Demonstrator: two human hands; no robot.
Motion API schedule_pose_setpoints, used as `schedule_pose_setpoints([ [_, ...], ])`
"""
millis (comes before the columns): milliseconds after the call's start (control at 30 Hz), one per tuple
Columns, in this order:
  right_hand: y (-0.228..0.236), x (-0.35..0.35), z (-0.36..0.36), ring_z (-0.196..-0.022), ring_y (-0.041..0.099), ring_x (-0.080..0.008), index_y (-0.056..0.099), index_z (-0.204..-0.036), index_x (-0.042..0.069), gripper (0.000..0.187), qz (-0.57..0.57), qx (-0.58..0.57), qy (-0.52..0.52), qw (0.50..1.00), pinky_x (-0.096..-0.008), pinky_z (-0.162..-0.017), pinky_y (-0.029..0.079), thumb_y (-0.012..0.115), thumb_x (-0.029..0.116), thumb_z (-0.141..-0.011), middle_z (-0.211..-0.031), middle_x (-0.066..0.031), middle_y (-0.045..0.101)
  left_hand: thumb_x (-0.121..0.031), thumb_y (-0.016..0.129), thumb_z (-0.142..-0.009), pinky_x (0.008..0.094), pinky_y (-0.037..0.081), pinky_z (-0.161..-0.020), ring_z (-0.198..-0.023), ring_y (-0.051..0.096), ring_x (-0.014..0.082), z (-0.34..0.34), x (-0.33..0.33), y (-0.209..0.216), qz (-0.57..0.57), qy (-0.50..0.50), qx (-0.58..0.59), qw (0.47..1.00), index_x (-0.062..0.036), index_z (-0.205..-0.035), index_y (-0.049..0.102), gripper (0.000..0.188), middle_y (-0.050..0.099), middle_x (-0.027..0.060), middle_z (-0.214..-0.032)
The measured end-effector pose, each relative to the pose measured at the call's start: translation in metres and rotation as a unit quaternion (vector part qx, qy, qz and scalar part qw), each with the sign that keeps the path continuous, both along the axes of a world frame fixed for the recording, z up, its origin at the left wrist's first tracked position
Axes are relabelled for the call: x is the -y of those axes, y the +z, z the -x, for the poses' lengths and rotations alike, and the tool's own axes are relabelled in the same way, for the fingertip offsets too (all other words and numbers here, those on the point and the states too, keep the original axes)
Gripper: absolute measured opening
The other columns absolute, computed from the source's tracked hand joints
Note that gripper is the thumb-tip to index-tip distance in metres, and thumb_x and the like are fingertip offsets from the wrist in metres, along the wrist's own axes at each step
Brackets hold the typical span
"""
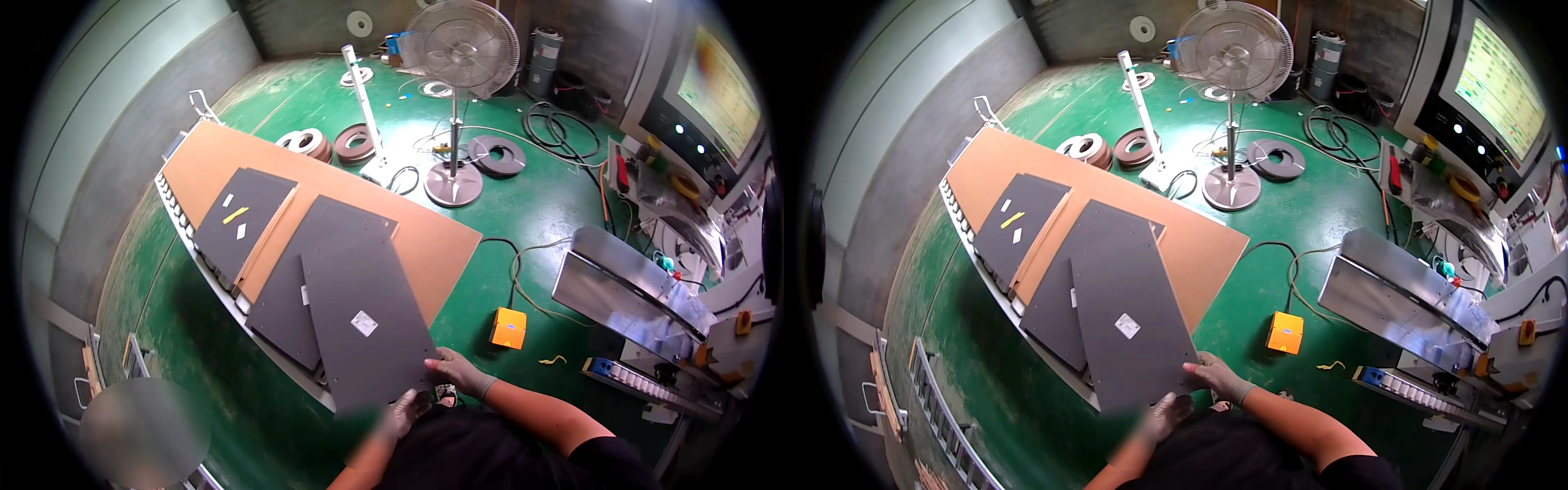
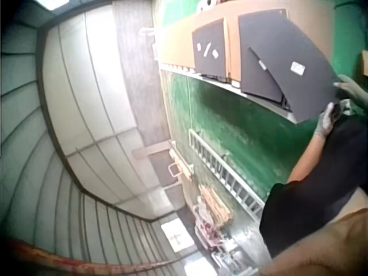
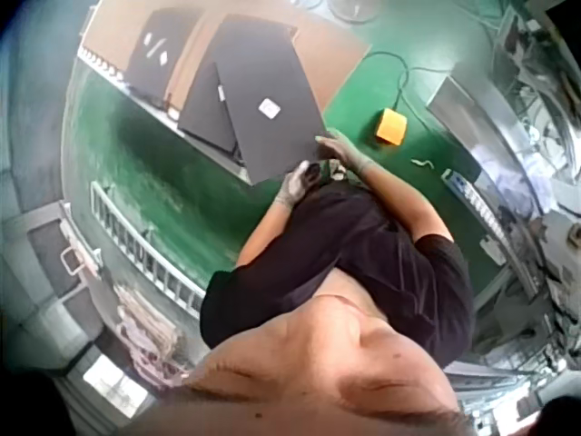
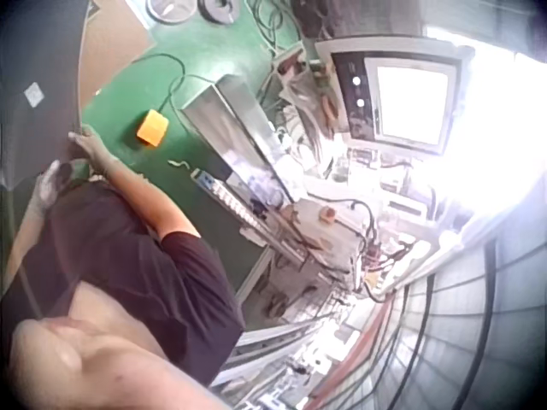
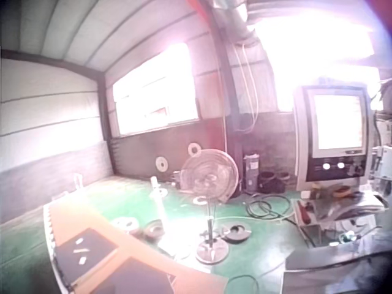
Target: The person picks up dark gray wood panels one by one and feeds them into an edging machine, then places a larger light wood panel onto a conveyor belt.
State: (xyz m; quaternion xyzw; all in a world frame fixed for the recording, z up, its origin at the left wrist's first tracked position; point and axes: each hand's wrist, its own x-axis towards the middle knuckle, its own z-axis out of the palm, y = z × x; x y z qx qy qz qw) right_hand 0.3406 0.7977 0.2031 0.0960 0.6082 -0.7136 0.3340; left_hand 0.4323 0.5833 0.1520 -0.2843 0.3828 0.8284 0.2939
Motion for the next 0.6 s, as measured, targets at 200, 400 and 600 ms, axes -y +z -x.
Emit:
schedule_pose_setpoints([
  [200, -0.058, -0.025, -0.008, -0.099, 0.060, -0.0139, 0.065, -0.112, -0.003, 0.035, -0.079, -0.119, -0.084, 0.986, -0.0304, -0.090, 0.048, 0.054, 0.030, -0.105, -0.108, -0.0064, 0.068, -0.038, 0.058, -0.102, 0.0420, 0.047, -0.103, -0.120, 0.058, 0.0285, -0.007, 0.029, -0.022, 0.255, -0.162, -0.134, 0.944, -0.0033, -0.136, 0.052, 0.048, 0.060, 0.0163, -0.132],
  [400, 0.039, -0.081, 0.015, -0.090, 0.061, -0.0312, 0.064, -0.099, -0.004, 0.044, -0.286, -0.172, -0.027, 0.942, -0.0402, -0.080, 0.048, 0.058, 0.040, -0.100, -0.094, -0.0192, 0.064, -0.071, 0.036, -0.099, 0.0436, 0.039, -0.110, -0.133, 0.048, 0.0317, 0.050, 0.052, 0.010, -0.051, 0.096, -0.062, 0.992, -0.0056, -0.152, 0.040, 0.084, 0.049, 0.0173, -0.148],
  [600, 0.120, -0.180, 0.036, -0.079, 0.064, -0.0327, 0.068, -0.095, 0.000, 0.042, -0.423, -0.227, 0.000, 0.877, -0.0401, -0.075, 0.051, 0.070, 0.041, -0.092, -0.085, -0.0180, 0.067, -0.049, 0.053, -0.099, 0.0460, 0.039, -0.115, -0.135, 0.051, 0.0272, 0.181, -0.029, 0.008, -0.058, 0.149, -0.151, 0.976, -0.0046, -0.147, 0.048, 0.066, 0.053, 0.0127, -0.148],
])
